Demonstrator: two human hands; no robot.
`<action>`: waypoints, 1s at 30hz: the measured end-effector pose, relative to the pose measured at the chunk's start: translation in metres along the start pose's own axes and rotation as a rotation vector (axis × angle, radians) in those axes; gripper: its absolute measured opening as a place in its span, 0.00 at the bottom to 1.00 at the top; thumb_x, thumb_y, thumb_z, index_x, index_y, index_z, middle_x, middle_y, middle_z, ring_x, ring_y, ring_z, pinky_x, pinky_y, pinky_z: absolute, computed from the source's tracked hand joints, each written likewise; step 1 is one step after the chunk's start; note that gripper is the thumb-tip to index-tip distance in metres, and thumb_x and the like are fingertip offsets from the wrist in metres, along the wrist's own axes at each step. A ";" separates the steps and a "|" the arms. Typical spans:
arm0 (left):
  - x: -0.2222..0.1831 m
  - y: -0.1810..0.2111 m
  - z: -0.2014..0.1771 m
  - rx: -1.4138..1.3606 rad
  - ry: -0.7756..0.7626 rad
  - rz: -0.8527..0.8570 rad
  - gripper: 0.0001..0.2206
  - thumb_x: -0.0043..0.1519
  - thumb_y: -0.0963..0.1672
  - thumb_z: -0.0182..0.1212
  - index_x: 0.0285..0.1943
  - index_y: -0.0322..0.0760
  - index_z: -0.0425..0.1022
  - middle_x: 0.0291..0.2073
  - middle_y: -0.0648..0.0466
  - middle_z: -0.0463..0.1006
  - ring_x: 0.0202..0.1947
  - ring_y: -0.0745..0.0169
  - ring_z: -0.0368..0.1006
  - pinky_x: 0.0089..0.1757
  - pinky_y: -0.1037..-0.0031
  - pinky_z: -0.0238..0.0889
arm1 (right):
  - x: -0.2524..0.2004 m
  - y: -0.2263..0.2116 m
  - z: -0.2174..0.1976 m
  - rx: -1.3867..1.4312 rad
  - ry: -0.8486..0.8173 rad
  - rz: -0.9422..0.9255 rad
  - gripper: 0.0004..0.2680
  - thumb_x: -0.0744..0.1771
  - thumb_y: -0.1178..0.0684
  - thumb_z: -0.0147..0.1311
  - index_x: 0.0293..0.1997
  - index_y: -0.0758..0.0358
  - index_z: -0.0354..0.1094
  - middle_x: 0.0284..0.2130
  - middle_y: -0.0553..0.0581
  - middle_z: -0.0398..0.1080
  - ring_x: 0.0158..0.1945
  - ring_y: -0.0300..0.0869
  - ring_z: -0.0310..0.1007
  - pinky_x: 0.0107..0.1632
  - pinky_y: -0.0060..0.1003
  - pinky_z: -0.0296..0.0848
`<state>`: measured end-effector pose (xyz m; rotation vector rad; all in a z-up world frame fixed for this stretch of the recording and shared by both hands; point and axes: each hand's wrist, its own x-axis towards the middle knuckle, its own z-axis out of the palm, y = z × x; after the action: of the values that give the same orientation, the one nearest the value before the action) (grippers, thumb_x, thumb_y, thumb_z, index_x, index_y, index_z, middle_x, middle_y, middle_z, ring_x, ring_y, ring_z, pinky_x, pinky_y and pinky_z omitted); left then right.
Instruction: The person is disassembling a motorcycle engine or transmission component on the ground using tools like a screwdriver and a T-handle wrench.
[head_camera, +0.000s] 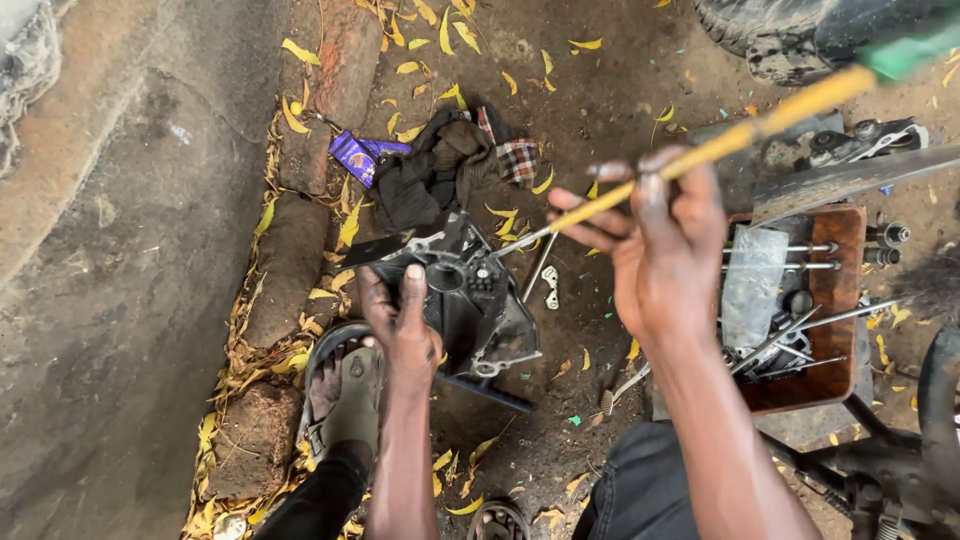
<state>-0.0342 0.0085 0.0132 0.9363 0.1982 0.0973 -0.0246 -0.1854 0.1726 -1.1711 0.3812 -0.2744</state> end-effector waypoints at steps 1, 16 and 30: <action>0.000 -0.002 0.001 -0.017 0.018 -0.012 0.17 0.66 0.38 0.62 0.63 0.34 0.67 0.51 0.54 0.74 0.50 0.65 0.70 0.55 0.71 0.64 | -0.007 -0.002 0.000 -0.068 -0.015 -0.063 0.01 0.74 0.58 0.43 0.50 0.60 0.57 0.47 0.63 0.72 0.49 0.63 0.81 0.52 0.62 0.79; 0.004 0.008 0.008 0.404 0.034 -0.078 0.17 0.65 0.42 0.62 0.60 0.36 0.64 0.44 0.52 0.76 0.43 0.64 0.72 0.46 0.70 0.70 | -0.028 0.034 0.003 -0.509 -0.160 -0.257 0.01 0.73 0.65 0.44 0.48 0.68 0.59 0.43 0.70 0.73 0.52 0.59 0.81 0.53 0.54 0.81; 0.002 -0.001 -0.002 0.467 0.083 -0.125 0.26 0.65 0.40 0.61 0.70 0.27 0.54 0.54 0.47 0.73 0.53 0.59 0.71 0.56 0.70 0.65 | -0.019 0.036 -0.010 -0.423 -0.203 -0.135 0.05 0.72 0.67 0.42 0.48 0.65 0.52 0.46 0.69 0.73 0.54 0.59 0.80 0.54 0.54 0.80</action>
<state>-0.0322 0.0098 0.0112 1.3828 0.3659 -0.0287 -0.0458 -0.1731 0.1384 -1.6294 0.1845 -0.1939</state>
